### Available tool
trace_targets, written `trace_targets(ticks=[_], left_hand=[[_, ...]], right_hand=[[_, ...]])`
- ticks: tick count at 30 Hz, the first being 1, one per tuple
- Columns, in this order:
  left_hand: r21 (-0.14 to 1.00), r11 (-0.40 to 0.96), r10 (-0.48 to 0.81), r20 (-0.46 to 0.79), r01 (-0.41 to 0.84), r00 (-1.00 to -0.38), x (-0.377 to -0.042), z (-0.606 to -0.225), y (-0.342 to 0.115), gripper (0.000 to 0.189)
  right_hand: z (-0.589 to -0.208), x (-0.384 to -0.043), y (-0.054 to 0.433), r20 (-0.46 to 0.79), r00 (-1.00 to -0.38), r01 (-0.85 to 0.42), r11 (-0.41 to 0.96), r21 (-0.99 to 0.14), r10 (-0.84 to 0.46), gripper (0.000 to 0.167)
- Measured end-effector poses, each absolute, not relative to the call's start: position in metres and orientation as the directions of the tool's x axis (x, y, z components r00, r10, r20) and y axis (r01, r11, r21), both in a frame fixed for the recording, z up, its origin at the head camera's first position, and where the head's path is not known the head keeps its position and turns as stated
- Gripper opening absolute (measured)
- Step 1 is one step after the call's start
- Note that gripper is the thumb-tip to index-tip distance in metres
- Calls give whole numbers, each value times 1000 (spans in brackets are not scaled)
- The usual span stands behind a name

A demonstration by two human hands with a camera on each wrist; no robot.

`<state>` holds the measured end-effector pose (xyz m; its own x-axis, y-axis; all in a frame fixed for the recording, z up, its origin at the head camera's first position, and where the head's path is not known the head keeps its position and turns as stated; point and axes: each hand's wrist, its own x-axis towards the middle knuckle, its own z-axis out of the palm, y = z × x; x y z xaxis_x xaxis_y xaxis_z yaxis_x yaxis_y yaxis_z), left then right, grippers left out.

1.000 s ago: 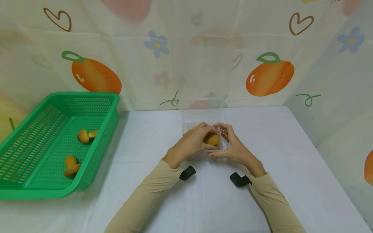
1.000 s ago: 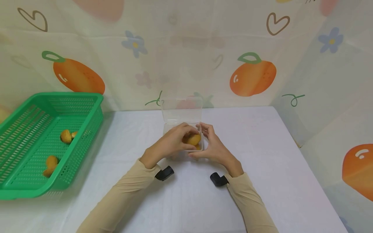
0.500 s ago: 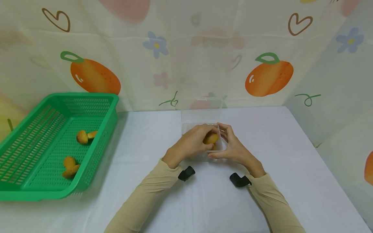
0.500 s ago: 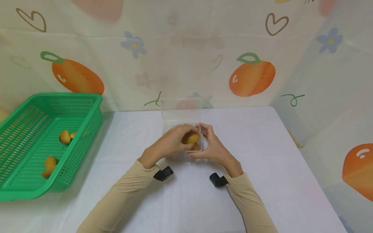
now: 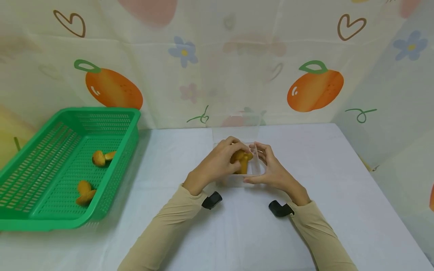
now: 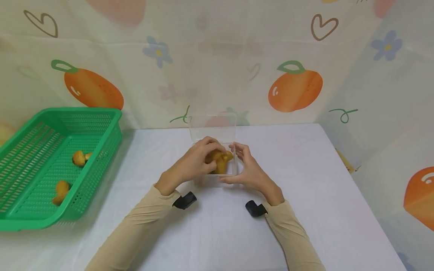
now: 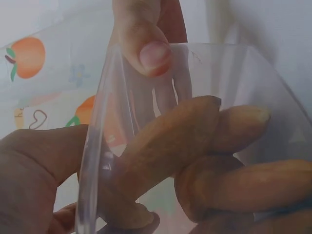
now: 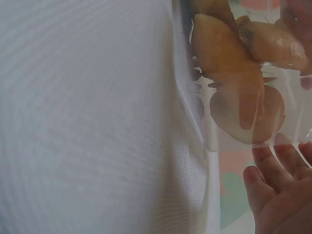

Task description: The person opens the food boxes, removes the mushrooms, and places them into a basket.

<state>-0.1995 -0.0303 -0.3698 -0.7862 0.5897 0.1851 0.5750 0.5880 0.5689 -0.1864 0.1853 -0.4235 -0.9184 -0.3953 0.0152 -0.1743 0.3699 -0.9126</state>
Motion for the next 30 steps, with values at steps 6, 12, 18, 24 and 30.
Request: trace_targets(ticks=[6,12,18,24,30], left_hand=[[582,583,566,209,567,-797,-199,-371,-33,28],[592,596,537,209,543,-817,-197,-370,-37,30],[590,597,522,228,543,-822,-193,-367,-44,26],[591,555,505,319,585,-802,-191,-367,-52,22],[589,548,473,367,594,-801,-190,-369,-59,25]], right_hand=[[-424,-187,185,15,-919,-172,367,-914,-395,111],[-424,-187,185,10,-921,-165,367,-915,-389,112],[-425,-187,185,22,-920,-173,356,-918,-391,113],[-424,-187,184,36,-918,-183,343,-921,-395,112],[-425,-187,185,53,-915,-200,338,-920,-399,112]])
